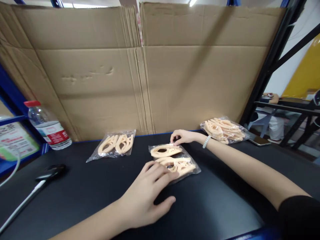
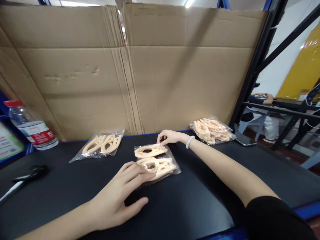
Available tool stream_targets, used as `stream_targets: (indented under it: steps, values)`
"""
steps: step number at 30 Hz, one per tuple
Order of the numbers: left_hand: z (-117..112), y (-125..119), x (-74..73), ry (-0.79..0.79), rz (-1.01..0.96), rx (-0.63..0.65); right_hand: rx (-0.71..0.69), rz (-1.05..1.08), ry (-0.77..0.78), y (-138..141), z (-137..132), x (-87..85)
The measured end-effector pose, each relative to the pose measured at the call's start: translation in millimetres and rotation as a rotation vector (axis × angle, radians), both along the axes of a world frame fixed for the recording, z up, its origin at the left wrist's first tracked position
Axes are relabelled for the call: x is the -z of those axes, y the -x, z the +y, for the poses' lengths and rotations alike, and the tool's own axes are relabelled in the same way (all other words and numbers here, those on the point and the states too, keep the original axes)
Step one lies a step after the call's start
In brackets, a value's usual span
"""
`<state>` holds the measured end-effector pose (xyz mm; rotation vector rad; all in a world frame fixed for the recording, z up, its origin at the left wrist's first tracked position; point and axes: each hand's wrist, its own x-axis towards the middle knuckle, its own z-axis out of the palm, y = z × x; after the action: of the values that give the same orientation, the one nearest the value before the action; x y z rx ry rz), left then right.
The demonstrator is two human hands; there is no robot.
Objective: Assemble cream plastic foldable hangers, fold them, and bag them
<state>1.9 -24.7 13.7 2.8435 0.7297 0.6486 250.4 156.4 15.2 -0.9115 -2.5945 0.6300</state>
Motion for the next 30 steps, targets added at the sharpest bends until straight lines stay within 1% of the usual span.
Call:
stream_targets:
  steps: [1, 2, 3, 4, 5, 7, 8, 9, 12, 14, 17, 21, 23, 25, 28, 30]
  values:
    - [-2.2, 0.6, -2.2, 0.009, -0.044, 0.032, -0.046, -0.007, -0.001, 10.1, 4.1, -1.8]
    - [-2.3, 2.1, -4.3, 0.005, -0.109, 0.028, -0.091, -0.015, -0.002, 20.9, 7.2, -3.4]
    - [0.2, 4.7, -6.5, 0.001, -0.183, -0.010, -0.135, -0.024, -0.004, 32.1, 9.5, -5.1]
    - [5.4, 8.4, -8.5, -0.004, -0.267, -0.085, -0.180, -0.036, -0.004, 43.3, 11.2, -6.7]
    - [13.3, 13.3, -10.3, 0.010, -0.341, -0.193, -0.225, -0.050, -0.003, 54.5, 12.3, -8.2]
    - [35.5, 25.6, -12.3, 0.131, -0.417, -0.448, -0.295, -0.072, -0.006, 75.4, 13.2, -10.9]
    - [48.5, 32.5, -12.0, 0.214, -0.420, -0.556, -0.321, -0.081, -0.010, 85.0, 13.1, -11.9]
    - [61.5, 39.3, -10.6, 0.253, -0.409, -0.595, -0.339, -0.088, -0.017, 93.8, 12.7, -12.6]
    - [92.9, 55.6, -1.9, 0.343, -0.322, -0.617, -0.334, -0.070, -0.071, 116.1, 10.0, -11.7]
    - [103.6, 60.9, 4.5, 0.371, -0.261, -0.598, -0.299, -0.031, -0.136, 127.2, 7.4, -9.5]
    - [107.5, 62.6, 8.7, 0.390, -0.197, -0.560, -0.265, 0.026, -0.231, 137.5, 3.1, -6.3]
    - [102.6, 61.3, 4.7, 0.398, -0.155, -0.554, -0.233, 0.051, -0.295, 139.8, -2.0, -4.9]
    - [98.8, 60.7, 2.5, 0.398, -0.145, -0.537, -0.202, 0.035, -0.273, 138.4, -4.3, -5.1]
    - [95.3, 60.5, 2.0, 0.385, -0.148, -0.525, -0.174, 0.011, -0.218, 136.1, -6.1, -5.7]
    - [92.9, 61.7, 5.0, 0.371, -0.165, -0.528, -0.140, -0.037, -0.085, 128.4, -6.9, -8.9]
    - [93.1, 62.9, 7.8, 0.377, -0.184, -0.532, -0.098, -0.079, 0.034, 117.0, -6.9, -12.9]
